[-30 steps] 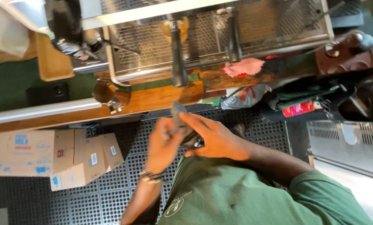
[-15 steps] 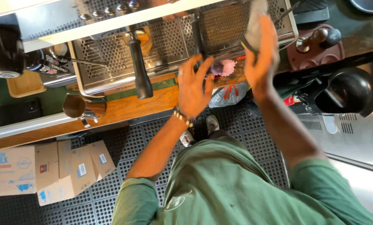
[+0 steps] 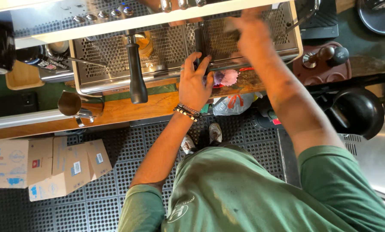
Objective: The person prepares an espresso at a coffee shop bar. They handle a portafilter, fill it with ground coffee from the grinder, tamp the grounds, move a milk box aside, lock the portafilter into the espresso machine, and run the machine to extract espresso into a cup.
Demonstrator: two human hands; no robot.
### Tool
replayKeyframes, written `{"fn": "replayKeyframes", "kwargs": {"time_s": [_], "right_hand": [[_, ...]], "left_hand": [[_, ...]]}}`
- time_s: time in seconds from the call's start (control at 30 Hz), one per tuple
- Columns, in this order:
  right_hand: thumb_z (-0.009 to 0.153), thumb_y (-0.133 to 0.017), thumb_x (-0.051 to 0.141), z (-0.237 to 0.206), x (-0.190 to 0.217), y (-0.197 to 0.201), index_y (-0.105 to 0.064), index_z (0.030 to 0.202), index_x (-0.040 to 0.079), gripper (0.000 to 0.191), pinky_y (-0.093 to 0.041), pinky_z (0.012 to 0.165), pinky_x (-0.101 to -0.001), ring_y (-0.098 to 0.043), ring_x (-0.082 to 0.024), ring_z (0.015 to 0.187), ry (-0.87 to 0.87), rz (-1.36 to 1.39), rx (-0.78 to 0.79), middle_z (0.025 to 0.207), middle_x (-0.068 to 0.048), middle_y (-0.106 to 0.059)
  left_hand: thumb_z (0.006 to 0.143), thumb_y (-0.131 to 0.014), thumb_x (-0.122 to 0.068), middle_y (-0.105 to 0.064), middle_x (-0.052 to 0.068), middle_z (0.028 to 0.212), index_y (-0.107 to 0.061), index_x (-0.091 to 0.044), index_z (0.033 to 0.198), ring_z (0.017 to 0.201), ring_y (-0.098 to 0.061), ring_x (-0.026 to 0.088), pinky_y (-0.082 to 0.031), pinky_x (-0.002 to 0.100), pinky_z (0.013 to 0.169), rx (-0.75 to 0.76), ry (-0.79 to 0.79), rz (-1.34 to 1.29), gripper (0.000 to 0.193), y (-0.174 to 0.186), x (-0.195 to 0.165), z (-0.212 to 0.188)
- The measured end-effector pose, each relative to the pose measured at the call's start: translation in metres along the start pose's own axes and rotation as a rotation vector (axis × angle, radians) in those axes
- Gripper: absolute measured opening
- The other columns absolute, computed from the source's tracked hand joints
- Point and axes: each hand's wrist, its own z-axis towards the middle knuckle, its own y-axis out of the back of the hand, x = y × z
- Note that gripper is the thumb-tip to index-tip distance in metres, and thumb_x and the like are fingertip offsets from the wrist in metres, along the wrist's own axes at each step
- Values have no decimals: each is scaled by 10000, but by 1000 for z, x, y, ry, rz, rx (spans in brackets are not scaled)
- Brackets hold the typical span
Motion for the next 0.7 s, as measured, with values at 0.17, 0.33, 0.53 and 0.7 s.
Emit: {"fn": "replayKeyframes", "kwargs": {"time_s": [0.17, 0.33, 0.53, 0.7], "right_hand": [[848, -670, -110, -14, 8, 1, -700, 1284, 63, 470, -483, 1135, -446, -571, -388, 1355, 78, 130, -145, 1417, -167, -649], [671, -793, -44, -60, 24, 25, -678, 1247, 42, 594, -456, 1102, -459, -511, -444, 1356, 341, 320, -53, 1401, -209, -610], [776, -638, -171, -87, 29, 30, -677, 1286, 101, 580, -571, 1062, -372, -689, -343, 1266, 200, 307, -104, 1368, -128, -703], [947, -642, -43, -138, 25, 36, -678, 1327, 28, 389, -554, 865, -332, -665, -191, 1006, -410, 1347, -46, 1171, -95, -691]], "left_hand": [[870, -728, -126, -523, 137, 1416, -650, -113, 1342, 1273, -558, 378, -480, 449, 1066, -46, 13, -8, 478, 2, -6, 1], [889, -724, -117, -515, 149, 1431, -637, -109, 1372, 1286, -563, 380, -481, 450, 1085, -26, -1, -11, 491, 3, -4, 0], [927, -705, -121, -519, 172, 1451, -609, -102, 1405, 1296, -562, 382, -478, 443, 1082, -24, -36, -39, 487, 3, -3, -7], [1010, -688, -222, -516, 213, 1337, -559, -62, 1380, 1255, -542, 387, -474, 484, 1086, -98, -30, -59, 423, 21, -19, -35]]}}
